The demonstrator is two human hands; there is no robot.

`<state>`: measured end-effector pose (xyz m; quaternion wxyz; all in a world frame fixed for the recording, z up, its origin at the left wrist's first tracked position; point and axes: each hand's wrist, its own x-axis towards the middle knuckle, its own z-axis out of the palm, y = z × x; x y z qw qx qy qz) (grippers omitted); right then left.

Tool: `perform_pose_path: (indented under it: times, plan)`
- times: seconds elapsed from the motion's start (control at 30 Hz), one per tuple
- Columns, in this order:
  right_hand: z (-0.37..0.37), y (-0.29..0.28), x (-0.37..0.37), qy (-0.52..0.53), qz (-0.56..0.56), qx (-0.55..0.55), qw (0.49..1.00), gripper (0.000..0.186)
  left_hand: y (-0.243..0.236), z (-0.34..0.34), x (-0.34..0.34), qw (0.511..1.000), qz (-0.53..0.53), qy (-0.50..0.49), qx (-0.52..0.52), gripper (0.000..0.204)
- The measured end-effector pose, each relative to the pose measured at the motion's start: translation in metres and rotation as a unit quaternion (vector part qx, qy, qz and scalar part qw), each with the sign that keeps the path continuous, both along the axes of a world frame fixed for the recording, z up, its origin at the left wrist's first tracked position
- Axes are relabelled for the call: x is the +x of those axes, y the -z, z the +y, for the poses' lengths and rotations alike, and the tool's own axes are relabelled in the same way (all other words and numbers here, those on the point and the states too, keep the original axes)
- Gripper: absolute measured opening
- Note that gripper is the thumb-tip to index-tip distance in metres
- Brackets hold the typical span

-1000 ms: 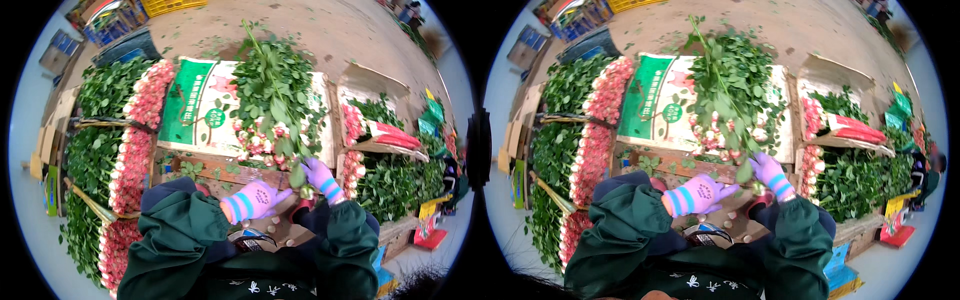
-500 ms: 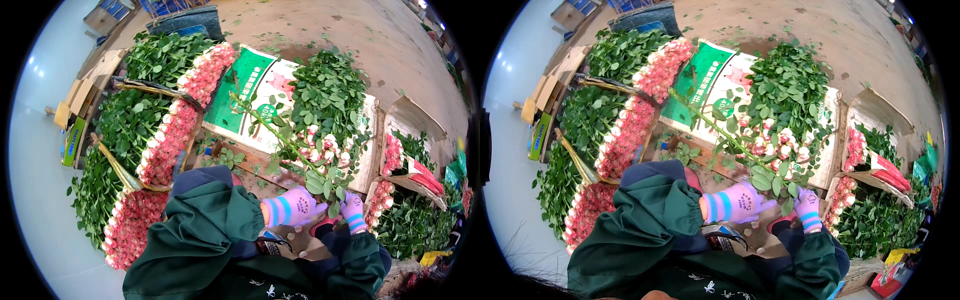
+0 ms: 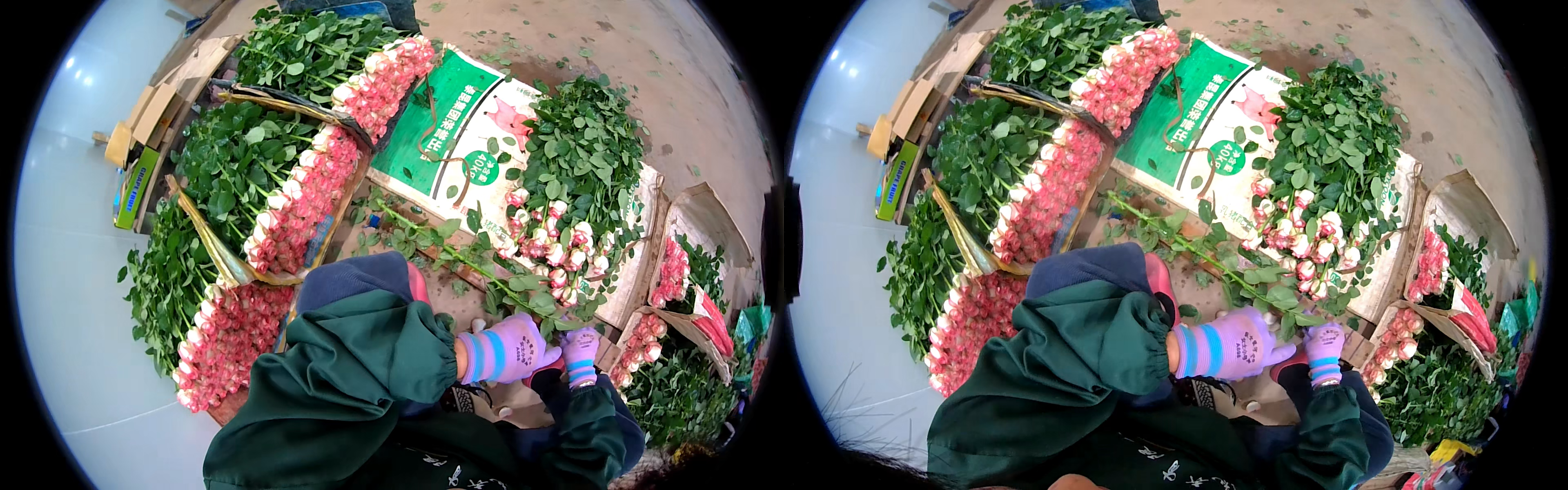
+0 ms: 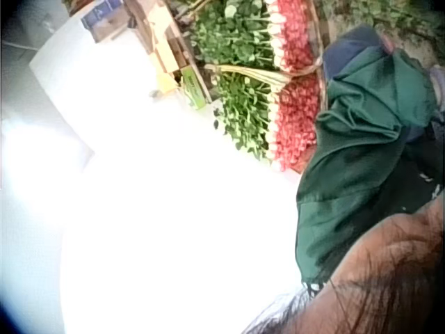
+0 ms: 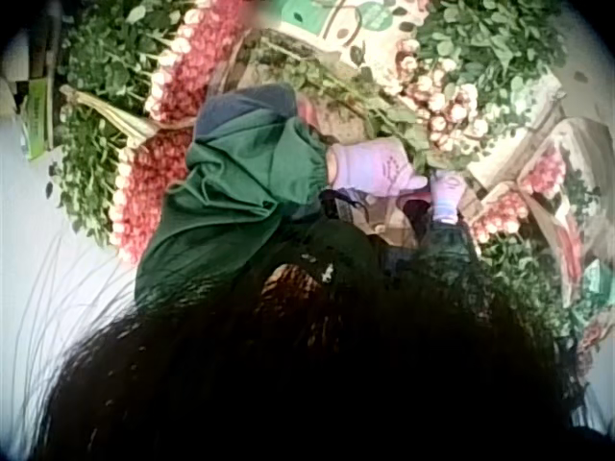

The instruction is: The person sits on the floor and trims leaves and outer petals from pink roses. They pick up individual stems from a cardboard box, remove foliage and damaged parts by hand, and place the cleaned stems into a nearby container.

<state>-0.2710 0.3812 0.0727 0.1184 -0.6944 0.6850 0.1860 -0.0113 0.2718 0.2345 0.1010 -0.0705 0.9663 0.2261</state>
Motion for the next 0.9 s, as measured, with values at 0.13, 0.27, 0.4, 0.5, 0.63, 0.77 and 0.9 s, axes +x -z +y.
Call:
perform_pose_path:
  times: [0.13, 0.27, 0.4, 0.5, 0.63, 0.77, 0.9]
  plan:
    - [0.004, 0.026, 0.006, -0.023, -0.015, -0.01, 1.0, 0.036, -0.005, -0.001, 0.002, 1.0, 0.02, 0.011, -0.015, 0.054]
    - [-0.014, 0.029, 0.048, -0.012, -0.014, 0.035, 0.999, 0.031, -0.009, -0.002, 0.011, 1.0, 0.0, 0.015, -0.024, 0.058]
    - [-0.015, 0.057, 0.062, -0.011, 0.014, 0.057, 0.998, 0.026, -0.009, -0.006, 0.015, 1.0, -0.014, -0.006, 0.004, 0.061]
    - [-0.011, 0.062, 0.071, -0.006, 0.001, 0.006, 1.0, 0.018, 0.004, -0.003, 0.014, 0.999, 0.022, 0.01, -0.035, 0.063]
    - [0.0, 0.095, 0.073, -0.012, 0.057, -0.031, 0.998, 0.018, -0.01, -0.004, 0.015, 0.996, 0.079, -0.018, -0.041, 0.048]
    - [-0.029, 0.068, 0.088, 0.072, 0.002, 0.024, 0.997, 0.018, -0.006, -0.008, 0.016, 0.999, 0.046, -0.013, 0.003, 0.046]
    - [-0.049, 0.056, 0.075, 0.141, -0.014, 0.006, 0.99, 0.018, -0.003, -0.004, 0.0, 1.0, 0.002, 0.014, -0.004, 0.048]
